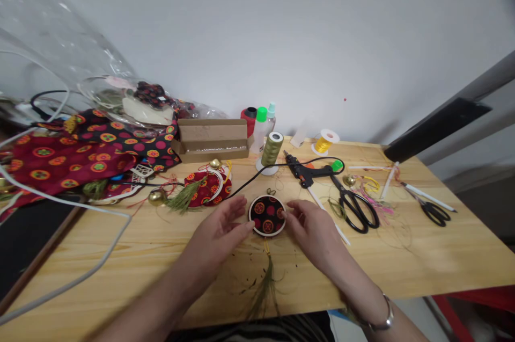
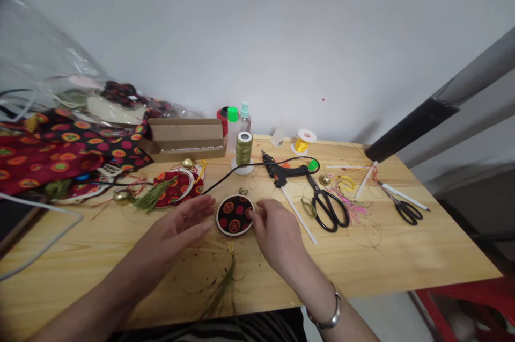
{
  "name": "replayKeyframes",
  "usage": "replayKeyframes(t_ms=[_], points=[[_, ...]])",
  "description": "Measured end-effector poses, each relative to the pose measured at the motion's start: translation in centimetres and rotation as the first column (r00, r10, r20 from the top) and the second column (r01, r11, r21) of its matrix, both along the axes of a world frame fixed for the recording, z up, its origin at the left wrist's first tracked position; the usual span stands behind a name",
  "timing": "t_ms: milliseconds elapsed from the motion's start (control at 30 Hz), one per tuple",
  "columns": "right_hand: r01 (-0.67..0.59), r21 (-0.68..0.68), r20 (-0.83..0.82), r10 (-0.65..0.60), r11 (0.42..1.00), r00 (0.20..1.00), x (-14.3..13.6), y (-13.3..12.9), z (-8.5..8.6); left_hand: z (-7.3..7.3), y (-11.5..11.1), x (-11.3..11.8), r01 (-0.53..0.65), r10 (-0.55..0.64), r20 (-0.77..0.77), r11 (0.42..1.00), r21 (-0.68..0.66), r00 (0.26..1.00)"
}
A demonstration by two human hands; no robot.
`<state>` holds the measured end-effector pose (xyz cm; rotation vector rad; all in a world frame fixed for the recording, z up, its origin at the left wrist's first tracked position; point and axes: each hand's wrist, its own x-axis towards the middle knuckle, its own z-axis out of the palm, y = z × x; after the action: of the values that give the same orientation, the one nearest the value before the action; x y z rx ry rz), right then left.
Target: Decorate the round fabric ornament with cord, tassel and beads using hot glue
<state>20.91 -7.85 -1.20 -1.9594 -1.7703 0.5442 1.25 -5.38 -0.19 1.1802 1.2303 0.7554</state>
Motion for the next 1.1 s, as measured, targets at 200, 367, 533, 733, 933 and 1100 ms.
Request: replayKeyframes(t_ms=[200, 367, 533, 733, 933, 1100], points=[[-0.138, 0.247, 0.029, 0.135, 0.959, 0.99, -0.1, -0.4, -0.7, -1.3, -0.3, -0.4, 0.278, -0.023, -0.428, 0.791, 0.545, 0.903], [-0.337, 0.338, 0.173, 0.294, 0.879, 0.94, -0.5, 0.3, 0.2, -1.5, 0.0, -0.2, 0.425, 0.018, -0.554, 0.622, 0.658, 0.832], [-0.448, 0.301, 0.297, 0.364, 0.842, 0.883, -1.4, 0.5, 0.5, 0.0, 1.7, 0.6, 0.526, -0.001, -0.672, 0.623, 0.579, 0.74], [-0.549, 0.293, 0.477, 0.378, 0.783, 0.794, -2.4, -0.9, -1.0, -0.2, 3.5, 1.5, 0.53, 0.006, -0.733, 0.686, 0.497, 0.68], [-0.59, 0.239, 0.51, 0.417, 0.771, 0.752, -2.3, -1.2, -1.7, -1.1, 3.7, 2.1, 0.532, 0.006, -0.741, 0.692, 0.488, 0.672], [-0.598, 0.23, 0.467, 0.452, 0.768, 0.76, -2.1, -1.1, -2.0, -1.2, 3.9, 2.6, 0.543, -0.006, -0.753, 0.697, 0.468, 0.658]])
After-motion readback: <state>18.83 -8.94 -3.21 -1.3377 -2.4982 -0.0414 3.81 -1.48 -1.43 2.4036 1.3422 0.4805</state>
